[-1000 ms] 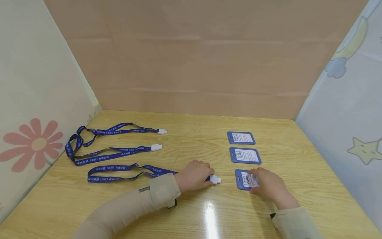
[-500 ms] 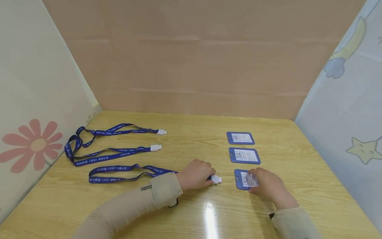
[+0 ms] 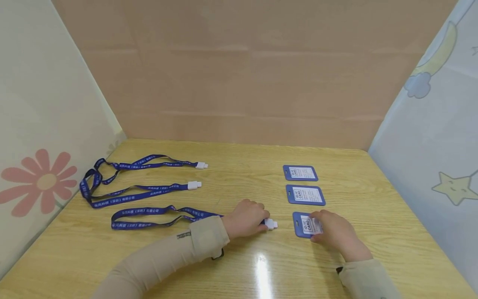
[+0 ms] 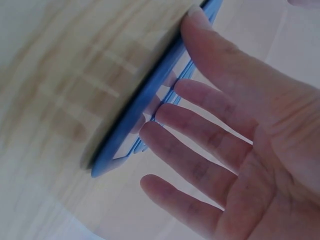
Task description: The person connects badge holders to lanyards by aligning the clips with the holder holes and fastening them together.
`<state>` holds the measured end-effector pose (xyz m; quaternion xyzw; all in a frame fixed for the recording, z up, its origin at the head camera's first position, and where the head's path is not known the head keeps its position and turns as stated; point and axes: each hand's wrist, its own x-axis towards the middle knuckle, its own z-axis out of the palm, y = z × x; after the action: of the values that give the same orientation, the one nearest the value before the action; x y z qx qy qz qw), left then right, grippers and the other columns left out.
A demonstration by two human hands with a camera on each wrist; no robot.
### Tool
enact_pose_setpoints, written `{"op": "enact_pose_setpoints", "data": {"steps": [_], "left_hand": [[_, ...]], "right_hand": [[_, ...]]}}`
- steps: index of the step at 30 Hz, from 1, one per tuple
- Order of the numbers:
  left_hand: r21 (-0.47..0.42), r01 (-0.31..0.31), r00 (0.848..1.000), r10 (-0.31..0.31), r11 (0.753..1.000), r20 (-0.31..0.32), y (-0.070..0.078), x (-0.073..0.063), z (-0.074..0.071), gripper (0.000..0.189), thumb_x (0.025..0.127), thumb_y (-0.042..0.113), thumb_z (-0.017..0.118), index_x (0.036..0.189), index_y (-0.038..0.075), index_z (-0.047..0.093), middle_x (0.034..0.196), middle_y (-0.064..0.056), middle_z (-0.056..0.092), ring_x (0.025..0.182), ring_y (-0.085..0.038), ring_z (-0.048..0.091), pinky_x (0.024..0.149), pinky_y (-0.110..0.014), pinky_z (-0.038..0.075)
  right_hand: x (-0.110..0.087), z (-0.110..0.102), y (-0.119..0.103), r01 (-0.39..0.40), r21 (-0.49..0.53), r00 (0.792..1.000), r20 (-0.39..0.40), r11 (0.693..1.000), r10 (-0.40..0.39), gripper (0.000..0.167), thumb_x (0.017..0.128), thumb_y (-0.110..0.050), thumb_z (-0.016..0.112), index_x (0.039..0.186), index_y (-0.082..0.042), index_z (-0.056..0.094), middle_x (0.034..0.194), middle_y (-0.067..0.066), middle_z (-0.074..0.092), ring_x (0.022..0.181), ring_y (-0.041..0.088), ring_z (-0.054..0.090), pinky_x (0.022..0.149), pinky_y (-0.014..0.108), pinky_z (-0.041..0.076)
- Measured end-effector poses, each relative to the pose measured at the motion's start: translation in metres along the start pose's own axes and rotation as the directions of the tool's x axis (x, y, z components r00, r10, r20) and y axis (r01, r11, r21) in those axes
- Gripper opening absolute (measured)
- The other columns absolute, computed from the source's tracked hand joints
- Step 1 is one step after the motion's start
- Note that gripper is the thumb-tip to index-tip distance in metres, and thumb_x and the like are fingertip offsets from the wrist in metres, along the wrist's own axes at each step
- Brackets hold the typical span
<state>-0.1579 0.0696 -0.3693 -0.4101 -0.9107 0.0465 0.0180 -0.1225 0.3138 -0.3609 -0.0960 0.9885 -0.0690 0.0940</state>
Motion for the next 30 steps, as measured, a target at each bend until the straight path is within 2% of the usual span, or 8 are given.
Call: {"op": "enact_pose_setpoints", "data": {"steps": [14, 25, 30], "left_hand": [[0.002, 0.003, 1.0, -0.003, 1.0, -0.023, 0.0032, 0.003, -0.0012, 0.022, 0.087, 0.046, 0.06, 0.087, 0.025, 0.069, 0.082, 0.011, 0.066, 0.063, -0.004, 0.053, 0.056, -0.019, 0.035], [0.044, -0.012, 0.999, 0.014, 0.999, -0.047, 0.0067, 0.0067, 0.0003, 0.024, 0.086, 0.048, 0.06, 0.085, 0.026, 0.069, 0.078, 0.011, 0.065, 0.061, -0.004, 0.052, 0.053, -0.019, 0.037], [0.059, -0.004, 0.999, 0.007, 0.998, -0.039, 0.0085, 0.0085, 0.0002, 0.024, 0.086, 0.049, 0.059, 0.085, 0.027, 0.069, 0.079, 0.011, 0.065, 0.063, -0.004, 0.054, 0.054, -0.02, 0.038]], "right_hand": [[0.0002, 0.0, 0.0008, -0.016, 0.004, 1.0, 0.009, 1.0, 0.016, 0.065, 0.06, -0.029, 0.084, 0.115, -0.002, 0.061, 0.114, 0.027, 0.061, 0.101, 0.044, 0.058, 0.08, 0.054, 0.047], [-0.0008, 0.0009, 0.0006, 0.0, 0.0, 1.0, -0.008, 1.0, 0.0, 0.064, 0.061, -0.029, 0.084, 0.115, -0.002, 0.061, 0.113, 0.025, 0.063, 0.1, 0.043, 0.059, 0.079, 0.054, 0.048], [-0.0004, 0.0003, 0.0, -0.006, 0.0, 1.0, -0.002, 1.0, 0.006, 0.064, 0.061, -0.028, 0.084, 0.115, -0.002, 0.061, 0.113, 0.025, 0.062, 0.1, 0.043, 0.059, 0.08, 0.054, 0.047]]}}
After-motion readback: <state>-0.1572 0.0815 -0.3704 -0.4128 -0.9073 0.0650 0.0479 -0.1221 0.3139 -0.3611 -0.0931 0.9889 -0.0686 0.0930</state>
